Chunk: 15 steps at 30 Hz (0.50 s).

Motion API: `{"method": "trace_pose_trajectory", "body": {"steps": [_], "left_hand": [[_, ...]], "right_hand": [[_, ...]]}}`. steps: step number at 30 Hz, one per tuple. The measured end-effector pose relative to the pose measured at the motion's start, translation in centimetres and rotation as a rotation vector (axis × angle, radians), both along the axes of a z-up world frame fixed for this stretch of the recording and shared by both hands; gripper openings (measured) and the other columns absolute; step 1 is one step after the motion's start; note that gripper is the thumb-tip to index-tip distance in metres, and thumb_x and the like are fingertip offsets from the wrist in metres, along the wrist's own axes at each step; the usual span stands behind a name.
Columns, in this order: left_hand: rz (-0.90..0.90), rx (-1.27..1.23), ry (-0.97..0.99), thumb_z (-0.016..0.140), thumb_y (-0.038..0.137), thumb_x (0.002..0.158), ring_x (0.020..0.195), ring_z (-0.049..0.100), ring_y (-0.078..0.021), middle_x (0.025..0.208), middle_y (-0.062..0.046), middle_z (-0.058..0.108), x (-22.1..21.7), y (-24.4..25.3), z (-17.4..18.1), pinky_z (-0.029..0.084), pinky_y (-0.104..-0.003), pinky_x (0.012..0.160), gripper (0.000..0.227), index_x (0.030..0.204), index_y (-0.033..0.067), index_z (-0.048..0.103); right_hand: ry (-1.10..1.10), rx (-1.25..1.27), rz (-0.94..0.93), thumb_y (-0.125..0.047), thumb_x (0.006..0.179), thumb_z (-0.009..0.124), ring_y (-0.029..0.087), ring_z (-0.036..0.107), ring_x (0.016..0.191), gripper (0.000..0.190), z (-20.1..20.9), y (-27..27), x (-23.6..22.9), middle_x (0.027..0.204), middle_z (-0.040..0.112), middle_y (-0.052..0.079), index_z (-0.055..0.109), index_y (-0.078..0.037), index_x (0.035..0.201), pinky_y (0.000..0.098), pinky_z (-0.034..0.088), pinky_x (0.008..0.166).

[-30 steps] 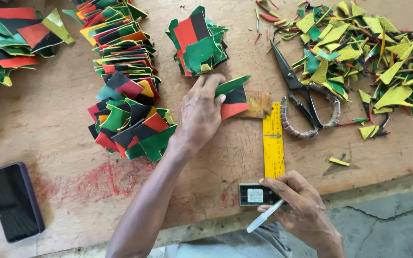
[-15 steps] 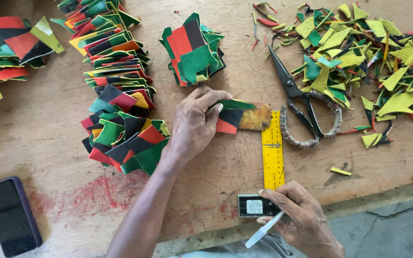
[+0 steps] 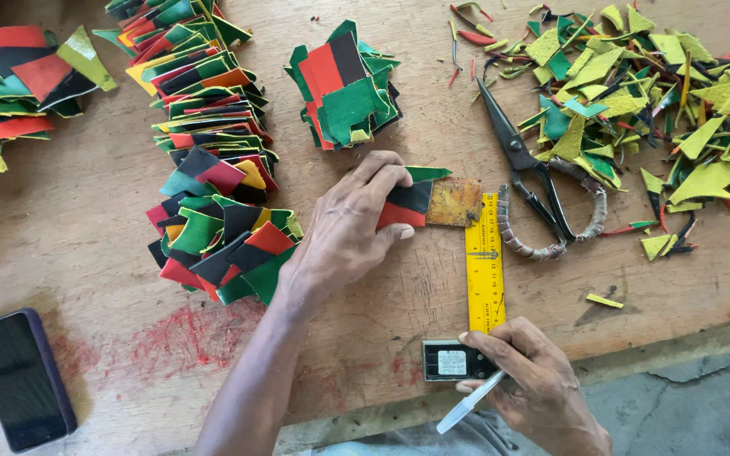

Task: The person uses a yellow ruler and a white marker to draw straight lines on small, multicolored fabric pieces. They repeatedly pick up a piece, align the ruler, mark a line, and place the piece into a growing stack on the table.

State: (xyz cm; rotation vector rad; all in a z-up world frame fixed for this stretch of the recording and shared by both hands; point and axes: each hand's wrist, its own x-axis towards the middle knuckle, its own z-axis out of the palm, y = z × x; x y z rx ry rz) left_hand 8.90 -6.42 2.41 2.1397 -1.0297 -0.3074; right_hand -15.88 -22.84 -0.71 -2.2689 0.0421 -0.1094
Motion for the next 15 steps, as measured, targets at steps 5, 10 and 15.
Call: {"method": "trace_pose_trajectory", "body": {"steps": [5, 10, 15], "left_hand": [[0.013, 0.013, -0.002, 0.085, 0.015, 0.075, 0.117, 0.062, -0.0313, 0.125, -0.007, 0.058, -0.3, 0.0, 0.0, 0.051, -0.043, 0.095, 0.049, 0.114, 0.0072, 0.057], [0.06, -0.038, -0.058, 0.084, 0.016, 0.076, 0.113, 0.062, -0.032, 0.126, -0.011, 0.055, -0.5, -1.6, -1.5, 0.051, -0.043, 0.097, 0.048, 0.114, 0.0049, 0.057], [0.084, -0.078, -0.081, 0.083, 0.015, 0.078, 0.115, 0.062, -0.0313, 0.124, -0.01, 0.056, -0.1, -3.5, -2.9, 0.051, -0.042, 0.097, 0.045, 0.114, 0.0048, 0.057]], "right_hand": [[0.045, -0.027, -0.022, -0.023, 0.063, 0.091, 0.022, 0.063, 0.075, 0.058, 0.0, 0.1, -0.1, 0.083, 0.062, 0.006, 0.072, -0.008, 0.116, 0.0351, 0.055, 0.064], [0.002, 0.001, -0.006, -0.019, 0.064, 0.089, 0.021, 0.065, 0.079, 0.059, -0.1, 0.0, -0.2, 0.089, 0.065, 0.004, 0.07, -0.007, 0.119, 0.0345, 0.056, 0.068], [0.005, -0.032, -0.017, -0.015, 0.062, 0.087, 0.024, 0.065, 0.084, 0.059, 0.0, 0.2, -0.2, 0.092, 0.066, 0.005, 0.07, -0.007, 0.118, 0.0363, 0.056, 0.072]]}}
